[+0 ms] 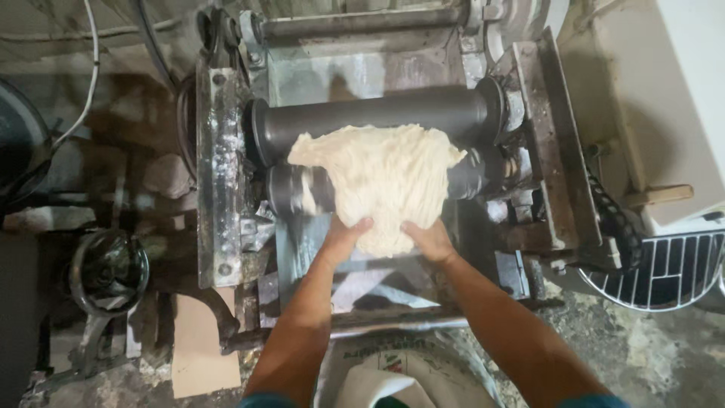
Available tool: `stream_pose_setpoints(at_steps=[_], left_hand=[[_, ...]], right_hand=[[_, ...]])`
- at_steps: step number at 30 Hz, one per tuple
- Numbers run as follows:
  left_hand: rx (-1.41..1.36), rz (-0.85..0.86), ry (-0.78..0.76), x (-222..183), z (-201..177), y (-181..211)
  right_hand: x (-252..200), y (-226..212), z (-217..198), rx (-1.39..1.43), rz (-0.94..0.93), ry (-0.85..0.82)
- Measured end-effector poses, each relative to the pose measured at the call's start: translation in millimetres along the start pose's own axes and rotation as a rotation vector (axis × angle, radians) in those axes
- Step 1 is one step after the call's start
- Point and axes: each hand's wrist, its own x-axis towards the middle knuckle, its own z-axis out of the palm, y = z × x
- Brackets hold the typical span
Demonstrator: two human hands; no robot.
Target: The person passes a piece of dough through an electric dough roller, catching it and feeding it back through several times to thin it.
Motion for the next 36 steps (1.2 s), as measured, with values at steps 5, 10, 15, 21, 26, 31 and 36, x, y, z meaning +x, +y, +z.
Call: stream_pose_setpoints(at_steps=[5, 10, 15, 21, 26, 31, 36], left_hand=[[0.514, -0.226, 0.2, 10, -13, 40], [0.796, 0.032, 0.328, -23, 1, 101], [0.515, 0.374, 0.391, -94, -12, 72], [0.467, -0.389, 0.474, -76, -63, -47], [-0.064, -0.622, 0.015, -1, -72, -73], [-0.233, -0.361, 0.083, 78, -52, -72], [-0.224, -0.256, 0.144, 65, -30, -81]], right_hand=[[-6, -62, 8, 0.003, -0.229, 0.299], [-10, -79, -21, -0.337, 0.001, 0.514], [-56, -10, -54, 0.076, -0.269, 0.523], [-44, 131, -48, 0.45, 0.569, 0.316], [62, 152, -15, 0.673, 0.509, 0.201], [115, 129, 1, 0.757, 0.44, 0.152], [95, 99, 23, 0.806, 0.342, 0.127]])
